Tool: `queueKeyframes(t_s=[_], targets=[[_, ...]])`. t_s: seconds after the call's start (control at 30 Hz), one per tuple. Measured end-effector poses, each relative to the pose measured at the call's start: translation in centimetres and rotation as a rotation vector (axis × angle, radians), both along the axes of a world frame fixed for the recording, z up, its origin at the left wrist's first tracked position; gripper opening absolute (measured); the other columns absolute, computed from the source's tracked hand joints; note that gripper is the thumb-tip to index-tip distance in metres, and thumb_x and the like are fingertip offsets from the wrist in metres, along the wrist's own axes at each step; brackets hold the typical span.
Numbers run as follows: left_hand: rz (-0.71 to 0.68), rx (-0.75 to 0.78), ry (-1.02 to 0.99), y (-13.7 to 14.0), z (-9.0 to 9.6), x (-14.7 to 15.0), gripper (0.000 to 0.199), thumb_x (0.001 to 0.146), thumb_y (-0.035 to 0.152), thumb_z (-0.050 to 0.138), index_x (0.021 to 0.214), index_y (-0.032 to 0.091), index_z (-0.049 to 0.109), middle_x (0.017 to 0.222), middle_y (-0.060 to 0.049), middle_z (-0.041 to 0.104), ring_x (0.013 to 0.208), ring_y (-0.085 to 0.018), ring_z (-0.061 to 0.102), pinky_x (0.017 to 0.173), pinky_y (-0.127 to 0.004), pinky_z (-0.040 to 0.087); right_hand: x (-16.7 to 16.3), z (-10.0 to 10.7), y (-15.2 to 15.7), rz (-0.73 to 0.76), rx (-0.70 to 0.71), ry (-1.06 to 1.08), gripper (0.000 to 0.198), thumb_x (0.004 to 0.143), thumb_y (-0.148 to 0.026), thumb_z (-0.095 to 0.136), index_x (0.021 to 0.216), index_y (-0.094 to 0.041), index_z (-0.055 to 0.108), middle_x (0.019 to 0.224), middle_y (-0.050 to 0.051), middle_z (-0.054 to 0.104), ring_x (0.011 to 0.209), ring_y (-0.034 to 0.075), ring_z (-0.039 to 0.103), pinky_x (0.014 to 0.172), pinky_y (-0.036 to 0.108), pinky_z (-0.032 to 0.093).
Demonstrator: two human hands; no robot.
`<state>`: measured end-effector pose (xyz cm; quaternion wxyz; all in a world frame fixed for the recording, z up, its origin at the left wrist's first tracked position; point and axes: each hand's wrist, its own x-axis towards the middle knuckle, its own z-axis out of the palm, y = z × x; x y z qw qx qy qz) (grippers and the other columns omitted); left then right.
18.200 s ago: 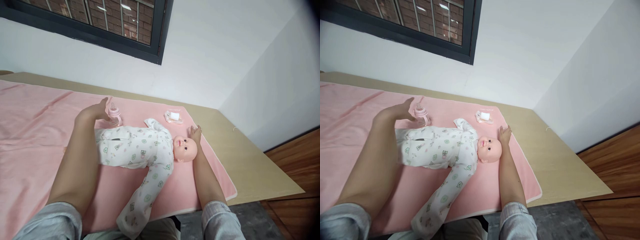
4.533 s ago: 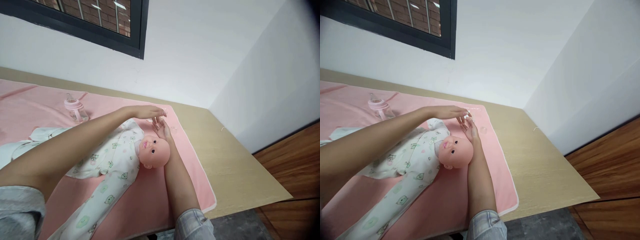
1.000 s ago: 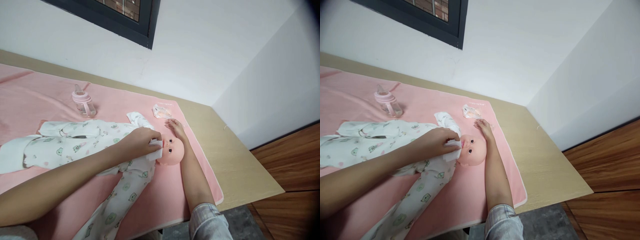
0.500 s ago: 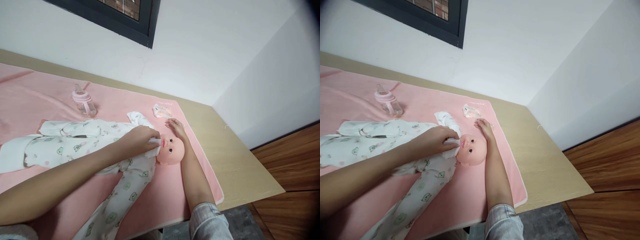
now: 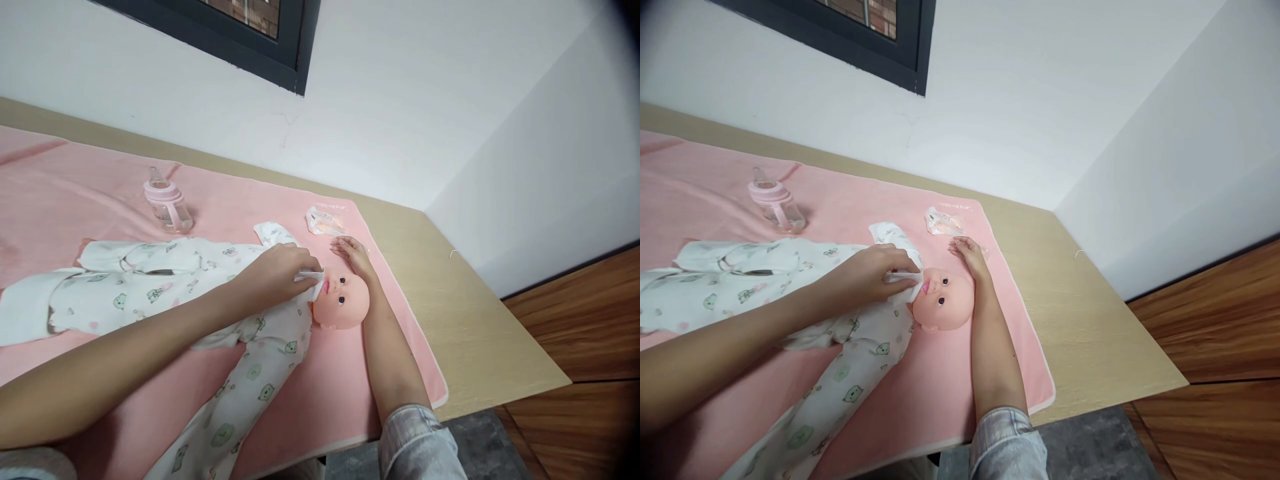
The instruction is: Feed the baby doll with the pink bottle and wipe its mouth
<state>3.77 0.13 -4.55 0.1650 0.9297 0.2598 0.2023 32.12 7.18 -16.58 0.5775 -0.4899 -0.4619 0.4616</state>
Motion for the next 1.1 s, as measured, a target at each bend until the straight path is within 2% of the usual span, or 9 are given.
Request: queueKeyframes(t_s=[0.4,0.7,1.1], targets=[[0.004,0.069,-0.039,0.24,-0.43,0.21,0.026,0.091,0.020,0.049,0.098,0.020,0.075,0.087,-0.006,0.067,0.085,-0.023,0.057,0.076,-0.035,0.042,-0.11,0.06,-0.25,0.027,0.014,0.016,0.032,0.076,-0.041,0.075,0.097,-0.020,0.065,0.104,0.005,0.072,0.092,0.014,0.069,0.102,0.036,0.052],[-0.027,0.067,-0.053,0.37,-0.70,0.43,0.030,0.091,0.010,0.048,0.103,0.017,0.074,0.090,-0.005,0.069,0.088,-0.023,0.060,0.080,-0.036,0.043,0.12,-0.14,0.06,0.008,0.003,0.003,0.034,0.073,-0.044,0.077,0.096,-0.021,0.066,0.099,0.003,0.072,0.088,0.014,0.070,0.096,0.034,0.055],[-0.035,0.086,-0.042,0.37,-0.91,0.79,0.036,0.090,0.003,0.044,0.105,0.017,0.073,0.090,-0.004,0.068,0.085,-0.021,0.060,0.078,-0.034,0.042,0.25,-0.15,0.22,0.019,-0.008,0.006,0.042,0.068,-0.048,0.079,0.097,-0.020,0.066,0.097,0.004,0.073,0.088,0.015,0.070,0.097,0.035,0.054]])
